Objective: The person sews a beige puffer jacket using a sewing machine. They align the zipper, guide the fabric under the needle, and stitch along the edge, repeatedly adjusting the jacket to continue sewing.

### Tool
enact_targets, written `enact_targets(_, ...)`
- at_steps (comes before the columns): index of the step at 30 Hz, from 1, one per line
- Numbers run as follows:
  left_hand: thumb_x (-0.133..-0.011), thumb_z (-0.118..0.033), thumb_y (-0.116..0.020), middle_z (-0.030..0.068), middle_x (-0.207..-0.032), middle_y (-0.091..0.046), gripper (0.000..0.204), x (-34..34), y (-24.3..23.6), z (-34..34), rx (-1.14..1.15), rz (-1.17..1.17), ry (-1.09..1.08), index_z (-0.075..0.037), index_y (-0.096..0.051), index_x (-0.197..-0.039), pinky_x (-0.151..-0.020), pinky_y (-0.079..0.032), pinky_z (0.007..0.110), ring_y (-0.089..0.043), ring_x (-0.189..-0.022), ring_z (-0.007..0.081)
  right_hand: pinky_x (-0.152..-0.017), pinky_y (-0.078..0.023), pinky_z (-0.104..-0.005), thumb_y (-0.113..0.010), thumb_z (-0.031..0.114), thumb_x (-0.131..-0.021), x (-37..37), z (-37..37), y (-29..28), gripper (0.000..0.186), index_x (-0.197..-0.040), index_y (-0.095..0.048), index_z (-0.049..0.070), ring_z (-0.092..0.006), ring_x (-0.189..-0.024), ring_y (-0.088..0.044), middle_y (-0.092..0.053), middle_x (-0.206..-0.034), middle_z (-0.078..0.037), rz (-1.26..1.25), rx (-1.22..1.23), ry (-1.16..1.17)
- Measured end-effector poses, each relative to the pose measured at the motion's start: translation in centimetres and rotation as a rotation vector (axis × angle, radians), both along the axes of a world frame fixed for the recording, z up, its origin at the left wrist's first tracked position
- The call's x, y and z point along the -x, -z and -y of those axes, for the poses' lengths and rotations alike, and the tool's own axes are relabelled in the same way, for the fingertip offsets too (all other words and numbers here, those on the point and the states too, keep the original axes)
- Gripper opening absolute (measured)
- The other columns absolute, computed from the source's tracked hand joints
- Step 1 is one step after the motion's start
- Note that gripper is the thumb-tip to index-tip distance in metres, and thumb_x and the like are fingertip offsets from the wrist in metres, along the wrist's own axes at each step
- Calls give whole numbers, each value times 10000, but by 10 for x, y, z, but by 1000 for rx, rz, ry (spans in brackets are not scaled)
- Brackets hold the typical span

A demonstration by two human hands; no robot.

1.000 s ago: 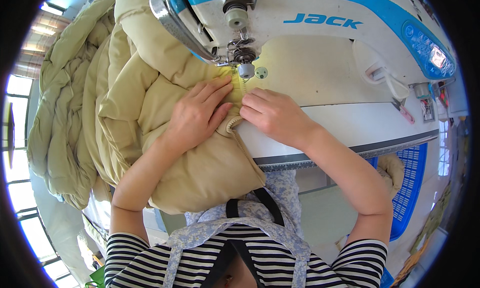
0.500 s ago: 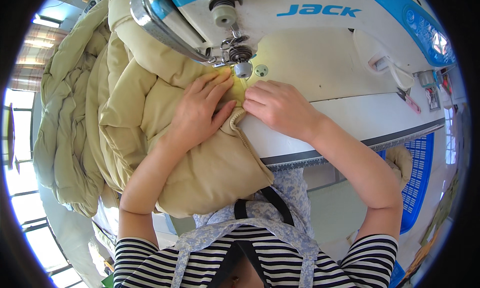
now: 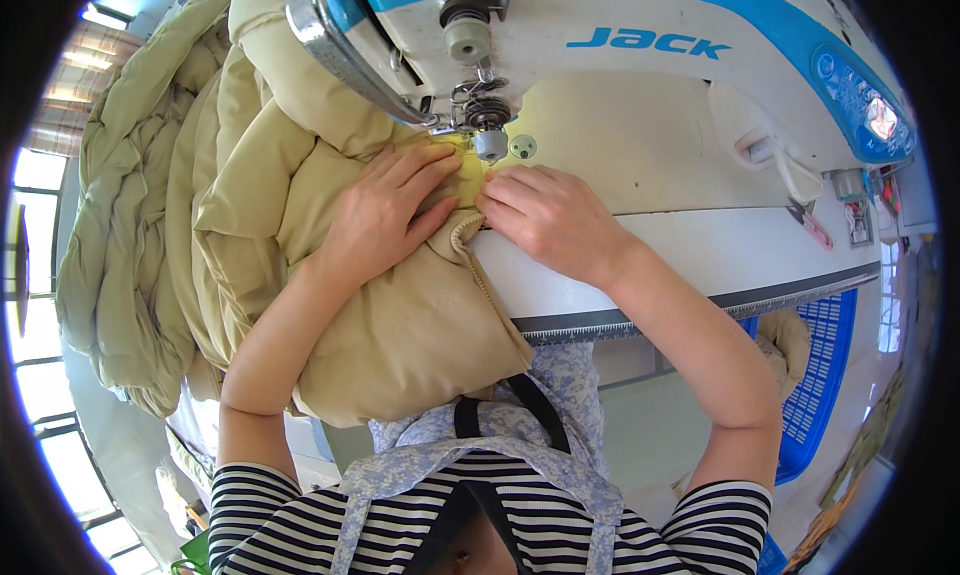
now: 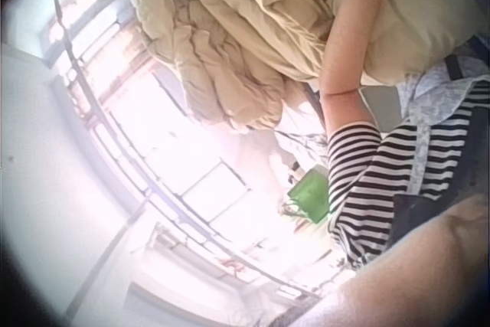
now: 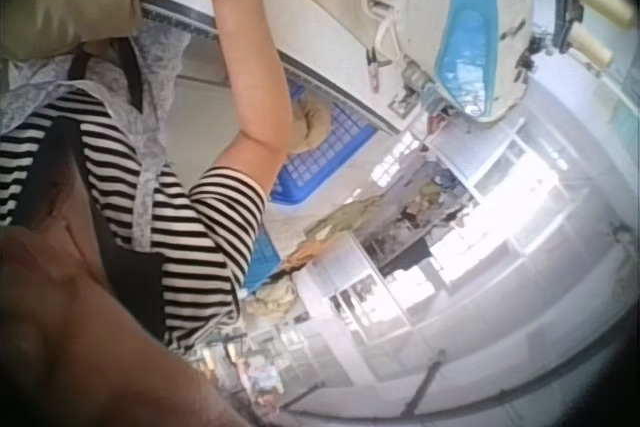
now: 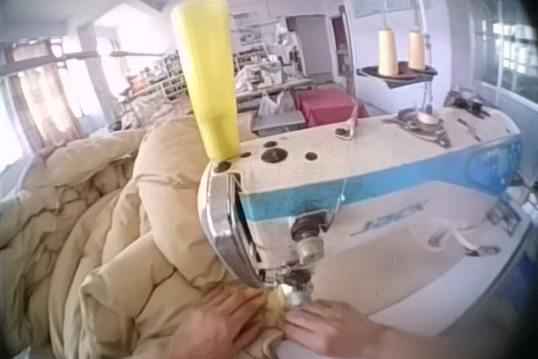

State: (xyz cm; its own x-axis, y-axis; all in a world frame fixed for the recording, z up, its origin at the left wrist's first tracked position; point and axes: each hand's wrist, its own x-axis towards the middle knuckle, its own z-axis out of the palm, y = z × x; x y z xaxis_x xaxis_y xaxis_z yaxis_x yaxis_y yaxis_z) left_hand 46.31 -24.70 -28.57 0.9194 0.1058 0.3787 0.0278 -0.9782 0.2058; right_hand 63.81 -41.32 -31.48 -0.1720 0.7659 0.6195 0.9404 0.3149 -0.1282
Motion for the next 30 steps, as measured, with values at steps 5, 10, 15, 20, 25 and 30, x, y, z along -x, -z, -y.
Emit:
enact_targets(5, -911, -226, -724, 104, -1278, -638, 365, 1, -1, 0, -36, -44, 3, -63, -669, -1233, -1050, -473, 535, -588, -1242, 354, -804, -588, -337, -702, 86, -801, 0, 0, -1, 185, -978, -703, 31, -221, -990, -679, -674, -1010, -63, 0, 9, -1)
enact_targets(10, -923, -209, -714, 91, -1365, -615, 374, 2, -1, 0, -6, -69, 5, -72, -651, -1265, -1083, -448, 532, -562, -1289, 359, -808, -589, -336, -709, 80, -786, 1, -1, -2, 188, -969, -705, 33, -217, -985, -681, -677, -1010, -57, 3, 13, 5)
enact_targets(15, -926, -218, -708, 82, -1406, -606, 376, 3, 2, 0, -16, -89, -12, -72, -643, -1266, -1086, -446, 522, -558, -1299, 344, -820, -589, -337, -716, 75, -778, 1, -1, -2, 184, -956, -712, 32, -219, -999, -682, -684, -1003, -54, -6, 13, -1)
enact_targets(20, -924, -227, -708, 85, -1392, -618, 385, 3, 1, -1, -13, -81, -15, -75, -642, -1272, -1085, -446, 524, -558, -1303, 333, -823, -588, -335, -719, 78, -777, 2, -1, -3, 184, -955, -717, 31, -221, -996, -685, -685, -999, -53, -10, 20, 4)
enact_targets(25, -919, -246, -712, 94, -1355, -638, 421, -1, 2, -4, -24, -70, -29, -73, -640, -1297, -1084, -444, 534, -561, -1297, 322, -795, -581, -330, -724, 78, -775, -1, -4, -2, 184, -953, -714, 32, -218, -956, -684, -680, -992, -50, -2, -1, 9)
enact_targets(30, -916, -256, -717, 97, -1334, -647, 441, -3, 11, -22, 44, -73, 22, -79, -642, -1312, -1116, -402, 549, -557, -1290, 319, -751, -569, -338, -736, 92, -769, -2, -10, 0, 190, -949, -702, 38, -213, -907, -674, -664, -978, -48, -13, -9, 27)
